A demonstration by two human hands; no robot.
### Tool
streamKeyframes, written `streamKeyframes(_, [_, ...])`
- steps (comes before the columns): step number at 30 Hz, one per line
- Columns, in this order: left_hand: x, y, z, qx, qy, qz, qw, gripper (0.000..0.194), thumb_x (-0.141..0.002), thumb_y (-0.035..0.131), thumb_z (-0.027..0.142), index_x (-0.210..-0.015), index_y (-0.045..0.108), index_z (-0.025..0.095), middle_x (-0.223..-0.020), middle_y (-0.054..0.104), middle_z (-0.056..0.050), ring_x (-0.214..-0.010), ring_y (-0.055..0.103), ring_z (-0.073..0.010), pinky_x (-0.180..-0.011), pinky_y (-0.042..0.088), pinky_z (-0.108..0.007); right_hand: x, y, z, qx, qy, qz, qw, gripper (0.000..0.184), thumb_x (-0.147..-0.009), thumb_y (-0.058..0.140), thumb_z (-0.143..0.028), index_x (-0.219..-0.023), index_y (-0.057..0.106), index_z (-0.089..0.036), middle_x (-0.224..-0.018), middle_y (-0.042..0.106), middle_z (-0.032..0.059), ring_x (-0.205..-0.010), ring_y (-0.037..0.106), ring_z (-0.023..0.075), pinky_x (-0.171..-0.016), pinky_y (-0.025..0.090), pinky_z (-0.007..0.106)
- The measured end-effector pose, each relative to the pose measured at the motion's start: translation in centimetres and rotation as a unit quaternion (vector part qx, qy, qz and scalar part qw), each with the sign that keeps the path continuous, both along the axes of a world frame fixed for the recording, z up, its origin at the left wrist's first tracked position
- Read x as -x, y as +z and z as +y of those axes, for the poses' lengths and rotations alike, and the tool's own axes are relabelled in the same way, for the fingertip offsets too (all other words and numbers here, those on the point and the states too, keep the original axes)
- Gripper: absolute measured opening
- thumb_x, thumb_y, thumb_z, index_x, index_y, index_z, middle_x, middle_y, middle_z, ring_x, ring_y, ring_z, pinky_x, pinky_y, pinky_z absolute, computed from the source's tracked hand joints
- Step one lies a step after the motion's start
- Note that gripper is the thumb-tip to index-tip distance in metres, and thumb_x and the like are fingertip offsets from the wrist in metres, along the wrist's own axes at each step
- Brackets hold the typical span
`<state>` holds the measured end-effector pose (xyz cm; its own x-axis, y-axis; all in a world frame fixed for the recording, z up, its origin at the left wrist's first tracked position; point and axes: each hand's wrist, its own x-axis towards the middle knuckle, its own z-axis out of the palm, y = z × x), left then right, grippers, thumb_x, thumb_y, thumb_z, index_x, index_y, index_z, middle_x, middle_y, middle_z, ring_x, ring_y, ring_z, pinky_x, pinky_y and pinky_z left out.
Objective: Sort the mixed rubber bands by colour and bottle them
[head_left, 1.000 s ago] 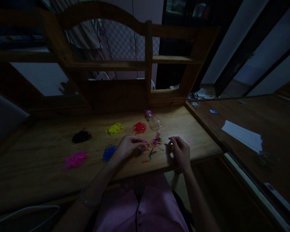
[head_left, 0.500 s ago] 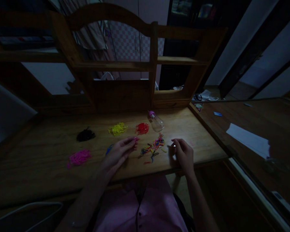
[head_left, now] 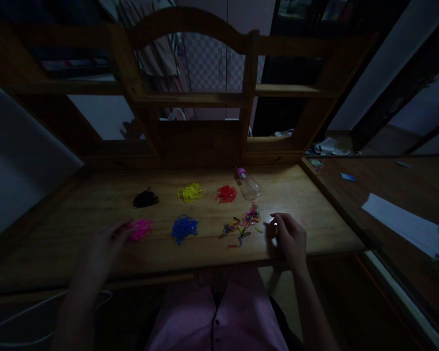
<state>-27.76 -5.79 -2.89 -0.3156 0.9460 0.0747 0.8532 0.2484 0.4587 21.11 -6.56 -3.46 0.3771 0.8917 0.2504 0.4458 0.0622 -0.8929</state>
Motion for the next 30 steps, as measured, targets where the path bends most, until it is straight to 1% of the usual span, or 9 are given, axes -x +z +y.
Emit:
streamKeyframes(4, [-0.8, 1.4, 0.2, -0.016, 0.018, -0.001, 1.0, 0.039, -0.081, 0.057, 0.049, -0.112, 0.064, 0.026, -0.1, 0.067, -0.002, -0.08, 0.063, -0.0217, -0.074, 0.053, -0.036, 0.1, 0.1, 0.0, -0.004, 0.004, 0.006, 1.0, 0.032, -0.092, 0.051, -0.045, -0.094, 0.07, -0.019, -0.071, 0.066, 0.001, -0.062, 0.06, 0.0158, -0.062, 0.044, 0.026])
streamKeyframes(7, [-4.0, 3.3, 0.2, -0.074, 0.01, -0.008, 0.997, 0.042, -0.08, 0.059, 0.051, -0.112, 0.064, 0.025, -0.1, 0.065, -0.002, -0.078, 0.061, -0.0202, -0.071, 0.053, -0.034, 0.1, 0.1, 0.0, -0.001, 0.003, 0.014, 1.0, 0.034, -0.092, 0.051, -0.047, -0.094, 0.07, -0.018, -0.068, 0.065, 0.001, -0.06, 0.059, 0.0158, -0.06, 0.044, 0.026])
streamKeyframes(9, [-7.9, 4.4, 0.4, -0.111, -0.042, -0.043, 0.992, 0.039, -0.082, 0.058, 0.05, -0.111, 0.065, 0.024, -0.105, 0.063, -0.003, -0.079, 0.062, -0.0185, -0.074, 0.053, -0.033, 0.1, 0.0, 0.0, -0.002, 0.003, 0.017, 1.0, 0.035, -0.091, 0.051, -0.048, -0.094, 0.07, -0.018, -0.067, 0.065, 0.0011, -0.059, 0.059, 0.0159, -0.059, 0.044, 0.026])
streamKeyframes(11, [-12.6, 4.8, 0.7, -0.125, -0.122, -0.085, 0.981, 0.031, -0.085, 0.057, 0.045, -0.105, 0.067, 0.024, -0.108, 0.063, -0.003, -0.083, 0.062, -0.0182, -0.077, 0.052, -0.032, 0.2, 0.0, 0.0, -0.007, 0.003, 0.016, 1.0, 0.037, -0.091, 0.051, -0.049, -0.093, 0.07, -0.018, -0.066, 0.065, 0.0011, -0.058, 0.059, 0.0159, -0.059, 0.044, 0.026])
streamKeyframes(14, [-19.2, 4.3, 1.3, -0.081, -0.267, -0.105, 0.955, 0.021, -0.088, 0.055, 0.031, -0.099, 0.069, 0.022, -0.104, 0.065, -0.005, -0.087, 0.063, -0.0187, -0.085, 0.05, -0.034, 0.2, -0.1, 0.0, -0.01, -0.002, 0.011, 1.0, 0.037, -0.091, 0.051, -0.049, -0.093, 0.07, -0.018, -0.066, 0.065, 0.0011, -0.059, 0.059, 0.0159, -0.059, 0.044, 0.026])
streamKeyframes(17, [-23.5, 3.1, 1.7, -0.048, -0.352, -0.103, 0.929, 0.02, -0.089, 0.052, 0.022, -0.1, 0.069, 0.022, -0.104, 0.064, -0.006, -0.097, 0.06, -0.0203, -0.09, 0.047, -0.034, 0.3, 0.0, -0.1, -0.007, -0.005, 0.007, 1.0, 0.037, -0.091, 0.05, -0.048, -0.094, 0.07, -0.018, -0.068, 0.065, 0.0015, -0.059, 0.059, 0.016, -0.059, 0.045, 0.026])
streamKeyframes(21, [-25.4, 2.2, 1.9, -0.049, -0.375, -0.062, 0.923, 0.015, -0.089, 0.054, 0.02, -0.098, 0.066, 0.02, -0.104, 0.06, -0.007, -0.104, 0.055, -0.0232, -0.093, 0.045, -0.037, 0.3, 0.2, -0.2, -0.008, -0.008, 0.007, 1.0, 0.037, -0.092, 0.049, -0.048, -0.094, 0.07, -0.017, -0.069, 0.066, 0.0021, -0.059, 0.059, 0.0161, -0.06, 0.045, 0.026])
streamKeyframes(24, [-25.5, 2.0, 2.1, -0.048, -0.366, -0.035, 0.929, 0.009, -0.088, 0.055, 0.021, -0.094, 0.062, 0.019, -0.101, 0.058, -0.007, -0.101, 0.054, -0.0235, -0.091, 0.045, -0.038, 0.4, 0.3, -0.2, -0.009, -0.008, 0.003, 1.0, 0.034, -0.092, 0.05, -0.045, -0.093, 0.07, -0.018, -0.068, 0.065, 0.0012, -0.06, 0.06, 0.0158, -0.06, 0.044, 0.026])
streamKeyframes(30, [-25.3, 1.6, 2.8, -0.039, -0.363, -0.04, 0.93, 0.002, -0.088, 0.056, 0.02, -0.087, 0.058, 0.019, -0.097, 0.057, -0.006, -0.098, 0.054, -0.0229, -0.088, 0.044, -0.037, 0.4, 0.3, -0.2, -0.003, -0.007, 0.01, 1.0, 0.033, -0.092, 0.05, -0.045, -0.093, 0.07, -0.019, -0.073, 0.067, 0.0016, -0.063, 0.061, 0.0159, -0.061, 0.045, 0.025])
